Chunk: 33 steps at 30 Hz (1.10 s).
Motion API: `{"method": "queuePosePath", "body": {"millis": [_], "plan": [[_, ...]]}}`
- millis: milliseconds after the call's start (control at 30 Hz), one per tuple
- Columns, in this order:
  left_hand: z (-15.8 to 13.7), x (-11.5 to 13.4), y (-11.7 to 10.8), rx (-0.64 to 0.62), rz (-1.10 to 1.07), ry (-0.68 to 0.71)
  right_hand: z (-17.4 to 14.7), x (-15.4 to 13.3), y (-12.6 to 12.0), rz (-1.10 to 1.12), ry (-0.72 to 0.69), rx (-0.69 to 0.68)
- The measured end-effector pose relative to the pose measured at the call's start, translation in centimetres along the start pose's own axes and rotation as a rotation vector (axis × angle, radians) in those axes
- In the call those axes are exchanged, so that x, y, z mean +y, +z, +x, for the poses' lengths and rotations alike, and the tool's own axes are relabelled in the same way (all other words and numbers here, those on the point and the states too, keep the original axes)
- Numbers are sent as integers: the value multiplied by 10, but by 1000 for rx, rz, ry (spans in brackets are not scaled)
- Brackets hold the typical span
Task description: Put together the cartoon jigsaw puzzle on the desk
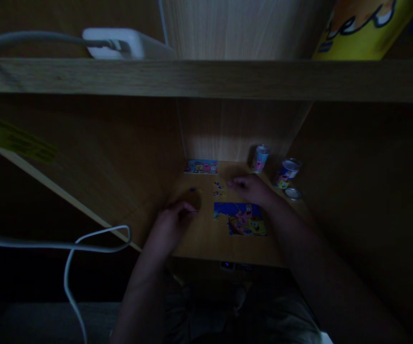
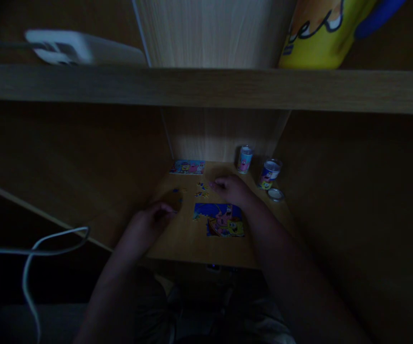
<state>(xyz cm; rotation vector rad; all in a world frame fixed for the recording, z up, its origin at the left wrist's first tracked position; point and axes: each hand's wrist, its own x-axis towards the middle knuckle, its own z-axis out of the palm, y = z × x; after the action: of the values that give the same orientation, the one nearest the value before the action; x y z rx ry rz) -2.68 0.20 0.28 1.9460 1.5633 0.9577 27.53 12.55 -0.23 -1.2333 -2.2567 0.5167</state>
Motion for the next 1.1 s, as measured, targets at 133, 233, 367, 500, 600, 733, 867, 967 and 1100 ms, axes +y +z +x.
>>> {"method": "queuePosePath", "body": {"millis": [133,233,367,500,600,733,867,967,1100], "plan": [[-3,19,18,-13,-235,-26,0,-2,0,16,-6,10],[-3,31,41,-35,-351,5,0,-3,-1,20,-3,13],[-2,38,58,-37,-394,8,-2,-12,-3,116,-7,-32],[0,36,56,8,-392,-18,-6,-26,-7,364,39,-354],[2,36,53,12,-384,-33,-9,-33,-10,466,77,-547],[1,36,54,20,-380,-28,-9,-37,-13,515,76,-608],[1,36,55,6,-360,-26,-8,-41,-12,494,53,-617],[0,35,53,19,-330,-25,-8,-43,-11,477,54,-613],[-3,31,44,124,-66,60,-8,-43,-9,451,95,-623]]}}
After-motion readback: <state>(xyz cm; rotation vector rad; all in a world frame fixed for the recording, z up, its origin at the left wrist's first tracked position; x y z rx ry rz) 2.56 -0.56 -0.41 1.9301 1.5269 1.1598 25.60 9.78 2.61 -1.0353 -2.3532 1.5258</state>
